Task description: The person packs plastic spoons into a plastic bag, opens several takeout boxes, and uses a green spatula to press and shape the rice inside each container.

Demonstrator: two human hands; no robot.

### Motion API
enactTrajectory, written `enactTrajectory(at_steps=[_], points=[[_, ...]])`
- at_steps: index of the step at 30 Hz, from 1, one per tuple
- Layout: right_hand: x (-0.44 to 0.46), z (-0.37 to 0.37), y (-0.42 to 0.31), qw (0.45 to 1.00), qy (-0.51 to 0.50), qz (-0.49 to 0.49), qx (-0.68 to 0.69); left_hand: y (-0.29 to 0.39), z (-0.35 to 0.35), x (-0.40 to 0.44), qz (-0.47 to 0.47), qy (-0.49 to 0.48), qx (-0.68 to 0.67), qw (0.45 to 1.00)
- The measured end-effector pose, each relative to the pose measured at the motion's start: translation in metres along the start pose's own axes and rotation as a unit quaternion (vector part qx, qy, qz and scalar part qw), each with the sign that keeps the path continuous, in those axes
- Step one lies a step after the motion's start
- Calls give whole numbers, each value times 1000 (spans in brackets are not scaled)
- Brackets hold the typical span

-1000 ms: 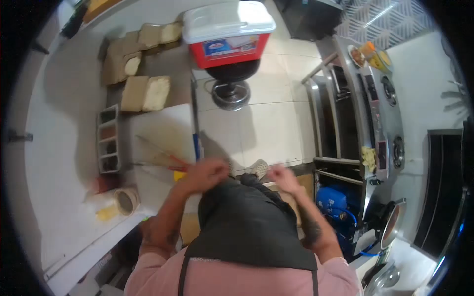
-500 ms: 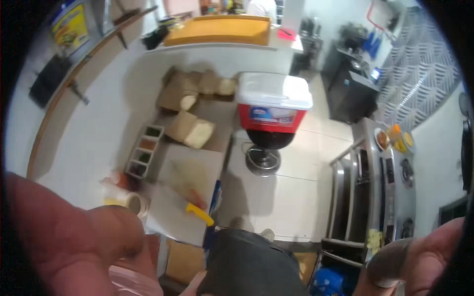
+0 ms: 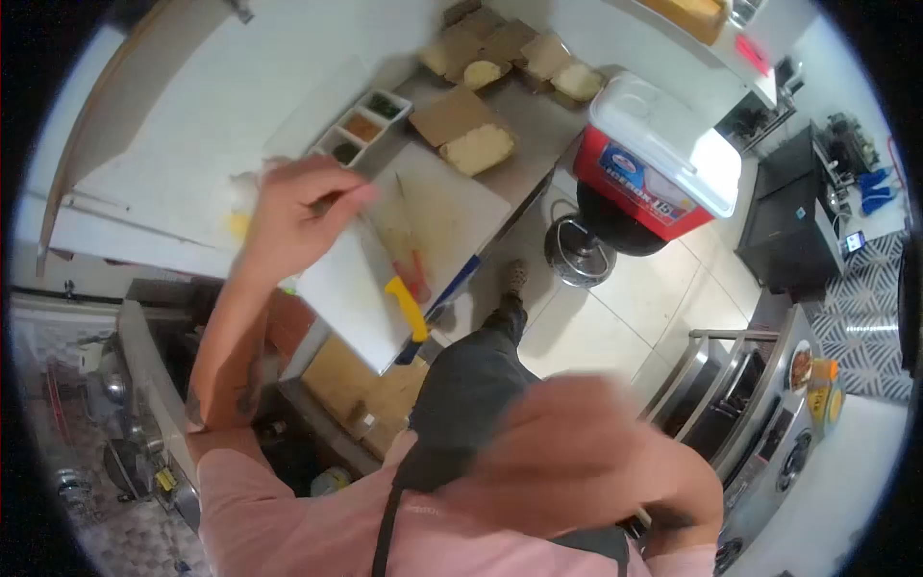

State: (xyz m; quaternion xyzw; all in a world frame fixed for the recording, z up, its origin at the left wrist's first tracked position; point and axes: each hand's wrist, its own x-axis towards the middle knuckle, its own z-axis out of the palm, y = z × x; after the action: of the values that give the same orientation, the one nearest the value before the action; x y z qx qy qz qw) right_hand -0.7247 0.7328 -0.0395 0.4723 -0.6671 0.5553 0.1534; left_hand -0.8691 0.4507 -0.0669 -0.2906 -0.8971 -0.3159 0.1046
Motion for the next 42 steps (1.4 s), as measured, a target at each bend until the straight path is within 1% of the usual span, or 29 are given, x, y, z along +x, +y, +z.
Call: enactTrajectory(at_steps=[1,3,6,9,10,12,13,14,15,16,17,18,19,21,23,24,25,27,29,30,31,32,33,34,35,37,39,40,42], points=[[12,19,22,992,-24,-69,103,-31,16,7,-59,-49,15,997],[38,40,58,957,-71,-106,259,-86,49,32,-115,-111,62,985],[77,44,105,888,-110,-130,427,-185,106,80,-93,-199,78,972],[113,11,152,828,-86,-128,540,-244,168,141,-141,-309,29,940],[119,-4,170,811,-70,-119,568,-273,202,149,-133,-225,-12,965],[113,-49,221,842,-45,-23,537,-324,265,172,-116,-44,-75,989],[97,-79,255,914,-50,89,392,-329,270,194,-134,-10,-8,991],[80,-109,290,946,-88,195,244,-326,273,215,-155,21,58,986],[58,-143,309,920,-82,370,102,-327,275,229,-177,48,125,975],[25,-170,332,915,-33,396,-69,-333,274,242,-217,17,115,969],[-4,-200,348,882,-42,425,-198,-342,272,260,-252,-12,105,962],[-32,-221,351,842,81,500,-183,-353,270,275,-286,-40,94,953],[-44,-241,352,817,147,519,-205,-366,269,287,-306,4,65,950],[-84,-278,350,777,217,540,-238,-399,277,307,-340,91,5,936],[-100,-289,355,739,255,568,-258,-426,282,321,-392,155,-122,898],[-104,-293,357,718,273,582,-267,-436,285,325,-431,182,-234,852],[-95,-289,366,737,291,572,-214,-443,287,330,-463,200,-354,788],[-81,-270,390,745,272,597,-119,-452,294,336,-496,227,-475,691],[-65,-233,424,766,212,606,14,-449,301,332,-471,176,-372,780],[-59,-213,445,808,90,582,-8,-450,302,330,-454,149,-315,820],[-48,-192,464,828,37,558,36,-450,305,322,-443,94,-238,859],[-41,-174,485,801,-19,593,80,-452,311,310,-427,38,-158,889],[-53,-151,512,766,-71,633,84,-449,313,306,-403,33,-120,907],[-77,-126,537,833,-95,544,5,-446,316,301,-379,29,-80,922],[-97,-104,564,824,-92,559,13,-436,322,301,-349,75,-85,930],[-114,-76,589,808,-98,581,12,-427,324,298,-346,92,-57,932],[-87,-77,588,810,-121,573,-32,-421,311,296,-391,39,9,920],[-71,-80,586,814,-137,561,-67,-424,307,293,-416,62,27,907],[-70,-80,588,819,-122,557,-67,-433,298,293,-464,112,61,877]])
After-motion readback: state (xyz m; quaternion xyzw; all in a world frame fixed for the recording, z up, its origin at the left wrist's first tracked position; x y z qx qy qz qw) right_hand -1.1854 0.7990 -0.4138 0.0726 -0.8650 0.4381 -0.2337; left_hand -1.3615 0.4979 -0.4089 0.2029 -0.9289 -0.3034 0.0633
